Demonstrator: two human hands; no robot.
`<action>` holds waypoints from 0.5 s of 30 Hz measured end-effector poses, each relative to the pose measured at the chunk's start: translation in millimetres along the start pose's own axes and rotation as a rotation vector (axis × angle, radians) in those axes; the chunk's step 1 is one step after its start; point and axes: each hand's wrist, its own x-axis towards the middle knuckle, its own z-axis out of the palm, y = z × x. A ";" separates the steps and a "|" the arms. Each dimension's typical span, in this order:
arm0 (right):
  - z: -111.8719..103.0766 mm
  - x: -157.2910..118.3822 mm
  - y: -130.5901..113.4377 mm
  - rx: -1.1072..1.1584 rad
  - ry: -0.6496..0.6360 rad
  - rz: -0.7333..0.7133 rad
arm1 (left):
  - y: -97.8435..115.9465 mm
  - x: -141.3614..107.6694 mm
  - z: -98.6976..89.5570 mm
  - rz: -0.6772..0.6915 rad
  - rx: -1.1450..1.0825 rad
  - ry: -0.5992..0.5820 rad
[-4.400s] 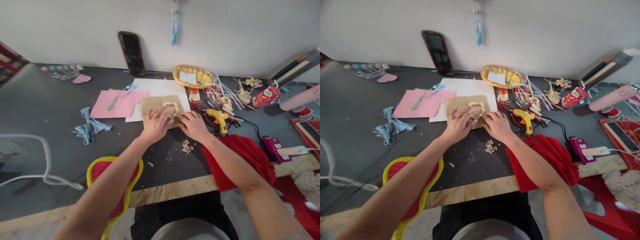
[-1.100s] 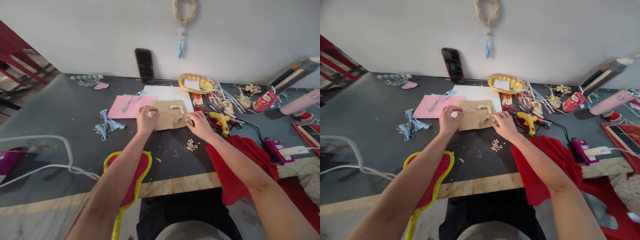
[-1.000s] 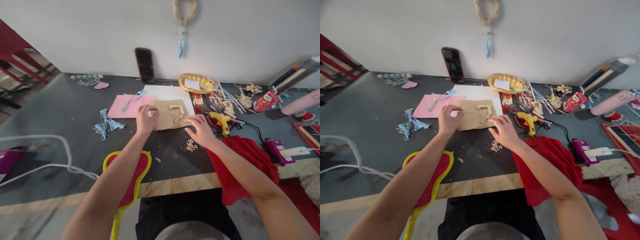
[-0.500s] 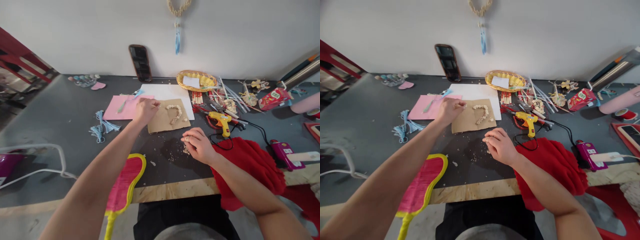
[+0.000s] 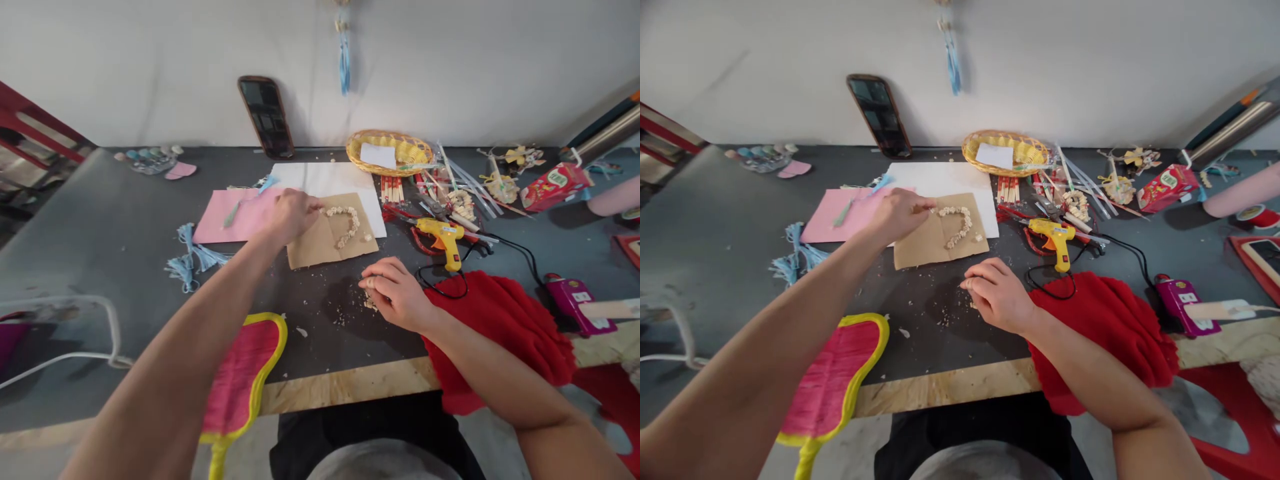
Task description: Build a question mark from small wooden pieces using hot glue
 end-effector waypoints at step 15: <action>3.4 -3.5 4.3 0.037 -0.085 0.014 | 14.5 3.9 -2.2 0.003 0.130 -0.012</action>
